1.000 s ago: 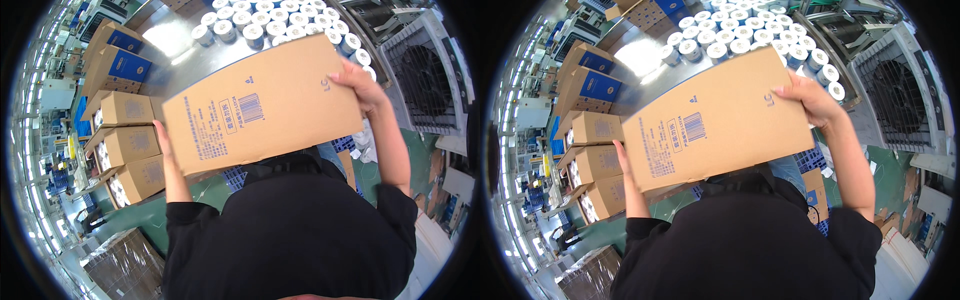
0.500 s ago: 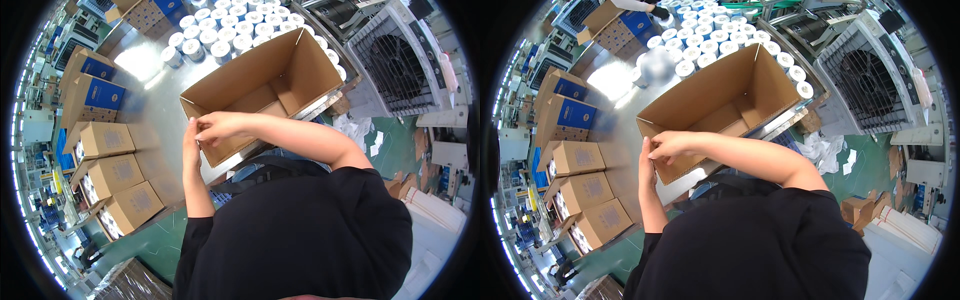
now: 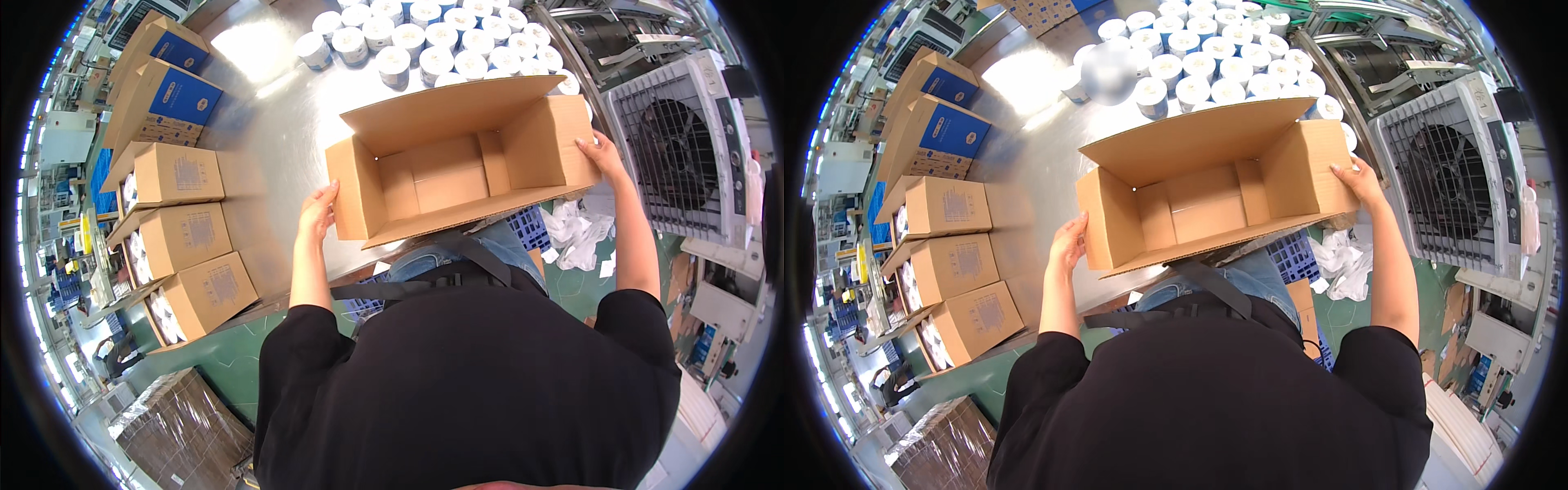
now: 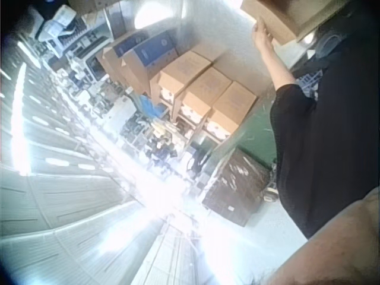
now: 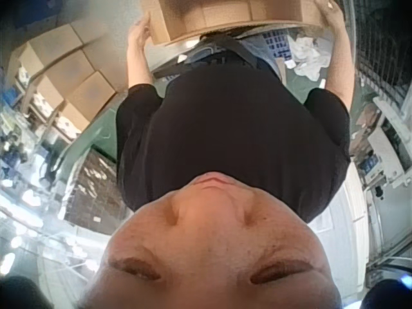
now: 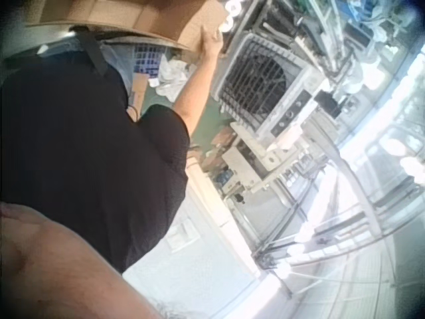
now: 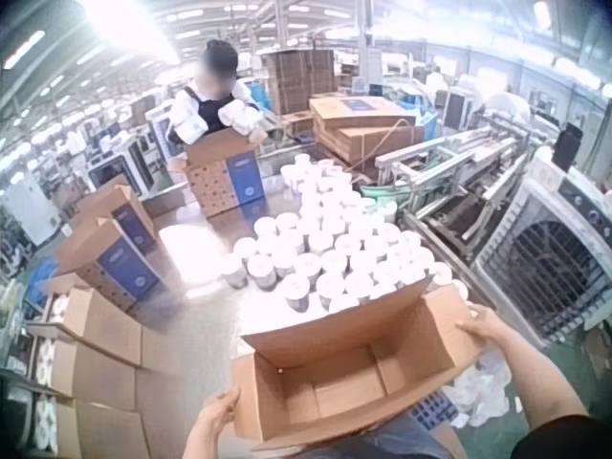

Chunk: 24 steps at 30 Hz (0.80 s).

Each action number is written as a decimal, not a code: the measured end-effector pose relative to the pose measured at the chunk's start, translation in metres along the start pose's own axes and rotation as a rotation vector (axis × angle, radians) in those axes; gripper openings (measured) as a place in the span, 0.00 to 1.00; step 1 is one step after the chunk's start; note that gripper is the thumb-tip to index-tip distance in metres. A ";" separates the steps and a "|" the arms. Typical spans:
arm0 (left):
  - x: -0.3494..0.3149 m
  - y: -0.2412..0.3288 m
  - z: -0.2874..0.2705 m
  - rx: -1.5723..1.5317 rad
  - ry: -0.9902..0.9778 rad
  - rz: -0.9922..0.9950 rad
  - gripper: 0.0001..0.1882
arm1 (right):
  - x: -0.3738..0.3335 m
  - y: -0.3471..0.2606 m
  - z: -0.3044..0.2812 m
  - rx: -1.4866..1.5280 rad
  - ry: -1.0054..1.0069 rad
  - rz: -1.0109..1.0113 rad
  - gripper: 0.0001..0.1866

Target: The person picks up flat cardboard, folds it into boxes, and fills the boxes with rolls of paper or tape by hand at a packing station.

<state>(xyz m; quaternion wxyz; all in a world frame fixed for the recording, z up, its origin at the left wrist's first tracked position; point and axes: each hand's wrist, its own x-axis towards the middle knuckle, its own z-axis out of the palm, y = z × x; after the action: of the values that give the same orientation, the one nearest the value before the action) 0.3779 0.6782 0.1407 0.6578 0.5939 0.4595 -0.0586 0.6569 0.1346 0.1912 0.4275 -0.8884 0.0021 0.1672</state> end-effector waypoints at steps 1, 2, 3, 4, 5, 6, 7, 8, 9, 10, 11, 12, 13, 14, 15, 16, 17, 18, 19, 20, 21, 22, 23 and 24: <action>-0.005 0.008 0.010 0.244 0.171 0.166 0.27 | 0.006 0.025 0.003 -0.250 0.199 -0.214 0.30; -0.014 0.013 0.016 0.494 0.351 0.326 0.28 | 0.008 0.023 0.008 -0.393 0.199 -0.328 0.29; -0.027 0.020 0.025 0.633 0.379 0.413 0.28 | 0.008 0.012 0.011 -0.535 0.203 -0.445 0.29; -0.040 0.031 0.036 0.774 0.400 0.508 0.28 | 0.006 -0.004 0.016 -0.674 0.213 -0.560 0.28; -0.052 0.043 0.052 0.913 0.412 0.611 0.28 | 0.000 -0.023 0.024 -0.483 0.046 -0.286 0.28; -0.068 0.058 0.069 0.969 0.265 0.468 0.21 | -0.009 -0.046 0.039 -0.280 -0.120 -0.015 0.27; -0.062 0.046 0.063 0.812 0.155 0.431 0.19 | -0.014 -0.063 0.052 -0.074 -0.287 0.244 0.27; -0.045 0.025 0.052 0.650 0.046 0.397 0.18 | -0.012 -0.058 0.065 -0.125 -0.282 0.124 0.25; -0.032 0.018 0.041 0.489 -0.065 0.365 0.16 | -0.007 -0.046 0.082 -0.175 -0.270 0.005 0.23; -0.028 0.022 0.029 0.521 -0.122 0.313 0.14 | -0.003 -0.042 0.091 -0.271 -0.259 0.043 0.20; -0.038 0.045 0.029 0.640 -0.172 0.287 0.14 | -0.002 -0.037 0.094 -0.371 -0.240 0.096 0.17; -0.055 0.068 0.034 0.874 -0.040 0.335 0.15 | -0.008 -0.040 0.098 -0.346 -0.246 0.048 0.17; -0.073 0.090 0.043 0.925 0.146 0.395 0.21 | -0.019 -0.043 0.102 -0.322 -0.249 0.002 0.17; -0.070 0.089 0.041 0.968 0.468 0.942 0.27 | -0.025 -0.044 0.109 -0.300 -0.210 -0.083 0.21; -0.083 0.116 0.059 0.911 0.498 1.111 0.29 | -0.031 -0.041 0.114 -0.281 -0.167 -0.153 0.24; -0.101 0.147 0.085 0.842 0.519 1.279 0.31 | -0.037 -0.039 0.115 -0.282 -0.170 -0.132 0.26; -0.109 0.163 0.105 0.981 0.401 1.354 0.30 | -0.040 -0.042 0.115 -0.278 -0.182 -0.125 0.28; -0.112 0.176 0.125 1.120 0.279 1.420 0.29 | -0.044 -0.046 0.117 -0.273 -0.197 -0.119 0.30; -0.108 0.183 0.146 1.260 0.146 1.480 0.28 | -0.048 -0.052 0.117 -0.300 -0.221 -0.119 0.32; -0.101 0.184 0.161 1.286 0.037 1.357 0.24 | -0.050 -0.061 0.119 -0.306 -0.245 -0.139 0.32; -0.084 0.180 0.176 1.295 -0.089 1.240 0.21 | -0.052 -0.063 0.119 -0.318 -0.256 -0.141 0.32; -0.066 0.181 0.187 1.376 -0.182 0.983 0.18 | -0.051 -0.065 0.119 -0.312 -0.258 -0.142 0.32; -0.048 0.191 0.191 1.241 -0.127 1.082 0.23 | -0.049 -0.065 0.119 -0.307 -0.260 -0.136 0.31; -0.028 0.207 0.198 1.342 -0.230 0.975 0.24 | -0.050 -0.062 0.120 -0.306 -0.256 -0.115 0.31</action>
<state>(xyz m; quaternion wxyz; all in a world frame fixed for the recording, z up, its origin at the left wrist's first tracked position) 0.5963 0.5594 0.2849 0.1591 0.9819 -0.0512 -0.0891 0.5839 0.2576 0.1836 0.2930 -0.9132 -0.1284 0.2523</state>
